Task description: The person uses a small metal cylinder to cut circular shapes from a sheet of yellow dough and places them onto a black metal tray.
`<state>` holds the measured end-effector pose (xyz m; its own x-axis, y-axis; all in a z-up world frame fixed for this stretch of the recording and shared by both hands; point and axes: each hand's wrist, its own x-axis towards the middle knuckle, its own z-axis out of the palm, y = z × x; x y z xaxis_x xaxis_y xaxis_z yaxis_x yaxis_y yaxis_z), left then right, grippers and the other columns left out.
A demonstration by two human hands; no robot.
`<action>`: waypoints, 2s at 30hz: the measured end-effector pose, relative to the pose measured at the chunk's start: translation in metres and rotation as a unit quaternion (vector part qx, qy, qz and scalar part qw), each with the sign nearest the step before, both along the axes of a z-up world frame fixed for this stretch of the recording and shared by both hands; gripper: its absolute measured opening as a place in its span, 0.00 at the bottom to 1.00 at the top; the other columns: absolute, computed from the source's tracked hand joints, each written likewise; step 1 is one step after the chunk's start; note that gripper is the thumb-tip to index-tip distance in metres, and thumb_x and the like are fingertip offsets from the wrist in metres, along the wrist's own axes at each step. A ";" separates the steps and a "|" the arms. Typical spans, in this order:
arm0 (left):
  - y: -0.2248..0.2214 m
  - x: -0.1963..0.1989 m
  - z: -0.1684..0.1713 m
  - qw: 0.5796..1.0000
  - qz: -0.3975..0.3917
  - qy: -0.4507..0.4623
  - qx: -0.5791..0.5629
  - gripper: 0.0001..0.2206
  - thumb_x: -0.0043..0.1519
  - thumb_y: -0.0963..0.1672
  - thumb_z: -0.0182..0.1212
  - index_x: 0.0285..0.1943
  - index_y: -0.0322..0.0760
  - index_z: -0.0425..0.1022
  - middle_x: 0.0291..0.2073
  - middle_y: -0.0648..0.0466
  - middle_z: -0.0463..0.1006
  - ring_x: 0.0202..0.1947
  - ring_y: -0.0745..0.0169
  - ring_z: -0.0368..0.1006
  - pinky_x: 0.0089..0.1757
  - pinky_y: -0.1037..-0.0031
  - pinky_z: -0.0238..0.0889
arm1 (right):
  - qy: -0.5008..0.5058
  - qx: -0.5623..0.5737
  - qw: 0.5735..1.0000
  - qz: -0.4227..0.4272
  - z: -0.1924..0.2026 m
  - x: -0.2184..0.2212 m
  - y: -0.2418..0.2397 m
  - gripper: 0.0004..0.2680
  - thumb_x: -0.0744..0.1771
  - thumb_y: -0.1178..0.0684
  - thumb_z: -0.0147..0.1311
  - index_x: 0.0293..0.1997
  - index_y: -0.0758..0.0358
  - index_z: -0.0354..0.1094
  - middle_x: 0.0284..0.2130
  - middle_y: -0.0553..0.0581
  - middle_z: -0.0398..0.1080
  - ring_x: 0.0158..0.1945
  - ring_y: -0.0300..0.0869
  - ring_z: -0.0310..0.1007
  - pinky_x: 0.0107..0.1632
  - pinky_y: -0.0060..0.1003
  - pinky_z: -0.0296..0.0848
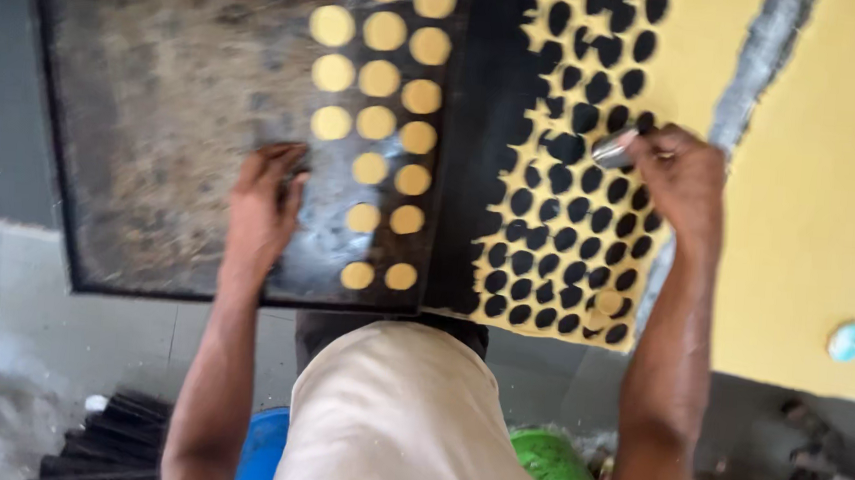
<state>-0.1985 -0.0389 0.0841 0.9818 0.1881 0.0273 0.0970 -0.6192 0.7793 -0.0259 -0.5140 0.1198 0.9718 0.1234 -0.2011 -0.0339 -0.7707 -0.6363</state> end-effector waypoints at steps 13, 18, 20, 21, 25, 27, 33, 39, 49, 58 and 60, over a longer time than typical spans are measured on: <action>0.024 -0.026 0.009 0.999 -0.017 -0.041 0.006 0.13 0.67 0.39 0.64 0.60 0.34 0.78 0.55 0.44 0.77 0.55 0.43 0.75 0.53 0.61 0.69 | -0.208 -0.113 0.972 0.006 -0.006 -0.069 -0.007 0.05 0.70 0.62 0.56 0.48 0.64 0.77 0.59 0.63 0.72 0.55 0.50 0.77 0.54 0.39 0.81; 0.001 -0.016 0.002 0.999 -0.026 0.003 0.029 0.12 0.67 0.39 0.64 0.60 0.35 0.79 0.55 0.44 0.78 0.53 0.43 0.76 0.52 0.61 0.70 | -0.218 -0.230 0.948 -0.002 -0.002 -0.031 -0.070 0.06 0.69 0.68 0.57 0.48 0.70 0.77 0.60 0.68 0.70 0.54 0.58 0.77 0.54 0.44 0.78; -0.011 -0.011 0.001 0.999 -0.033 0.010 0.023 0.13 0.67 0.39 0.64 0.60 0.35 0.79 0.55 0.44 0.78 0.54 0.44 0.76 0.52 0.62 0.71 | -0.245 -0.213 0.946 0.020 -0.010 -0.015 -0.080 0.08 0.69 0.71 0.55 0.50 0.71 0.78 0.60 0.68 0.70 0.55 0.59 0.77 0.56 0.44 0.78; -0.016 -0.010 0.003 0.999 -0.034 0.015 0.021 0.13 0.67 0.39 0.63 0.61 0.35 0.79 0.56 0.44 0.78 0.54 0.44 0.76 0.51 0.62 0.71 | -0.248 -0.204 0.947 0.022 -0.018 -0.007 -0.081 0.07 0.69 0.70 0.56 0.49 0.71 0.78 0.60 0.68 0.71 0.55 0.58 0.78 0.56 0.44 0.79; -0.031 -0.003 0.009 0.998 -0.027 0.044 0.021 0.12 0.68 0.40 0.63 0.60 0.35 0.79 0.55 0.45 0.78 0.52 0.46 0.77 0.50 0.63 0.72 | -0.244 -0.181 0.953 0.011 -0.048 0.003 -0.087 0.07 0.69 0.70 0.55 0.48 0.69 0.78 0.61 0.69 0.70 0.55 0.57 0.78 0.56 0.43 0.80; -0.038 -0.003 0.008 0.996 0.007 0.088 -0.021 0.12 0.67 0.40 0.63 0.59 0.36 0.78 0.55 0.45 0.77 0.48 0.48 0.78 0.44 0.66 0.73 | -0.236 -0.165 0.957 0.035 -0.054 0.028 -0.091 0.07 0.68 0.69 0.55 0.47 0.69 0.78 0.59 0.69 0.72 0.55 0.57 0.79 0.55 0.43 0.80; -0.022 -0.017 -0.005 0.999 -0.039 0.013 0.017 0.11 0.67 0.40 0.64 0.58 0.33 0.79 0.54 0.43 0.79 0.52 0.43 0.77 0.49 0.62 0.71 | 0.041 -0.090 0.990 -0.100 -0.009 0.058 -0.116 0.09 0.70 0.49 0.66 0.46 0.65 0.77 0.39 0.60 0.78 0.39 0.44 0.76 0.43 0.37 0.73; 0.009 -0.027 -0.021 1.000 -0.024 -0.008 -0.005 0.14 0.64 0.38 0.62 0.60 0.31 0.77 0.55 0.42 0.77 0.54 0.39 0.74 0.54 0.59 0.68 | 0.034 -0.022 0.999 0.028 -0.010 -0.020 0.014 0.10 0.67 0.44 0.63 0.44 0.59 0.80 0.41 0.55 0.78 0.39 0.41 0.75 0.43 0.39 0.75; 0.009 -0.022 -0.051 0.992 -0.056 -0.100 -0.046 0.21 0.60 0.33 0.56 0.64 0.26 0.72 0.58 0.39 0.74 0.58 0.36 0.70 0.57 0.58 0.66 | -0.309 0.028 0.939 0.152 -0.033 -0.127 0.301 0.13 0.63 0.45 0.73 0.33 0.64 0.77 0.35 0.53 0.75 0.47 0.50 0.65 0.51 0.46 0.66; 0.005 0.006 -0.055 0.990 -0.111 -0.079 0.021 0.24 0.57 0.38 0.71 0.64 0.29 0.73 0.55 0.38 0.74 0.55 0.35 0.69 0.55 0.55 0.65 | -0.263 -0.045 0.963 0.037 -0.029 -0.114 0.130 0.08 0.70 0.53 0.62 0.39 0.70 0.73 0.45 0.66 0.73 0.51 0.55 0.71 0.52 0.48 0.71; 0.005 0.007 -0.055 0.991 -0.110 -0.071 0.028 0.23 0.58 0.39 0.72 0.64 0.29 0.74 0.55 0.39 0.74 0.54 0.38 0.70 0.53 0.56 0.66 | -0.252 -0.086 0.963 0.050 -0.028 -0.098 0.089 0.05 0.70 0.57 0.59 0.41 0.69 0.75 0.48 0.66 0.74 0.53 0.56 0.73 0.55 0.49 0.72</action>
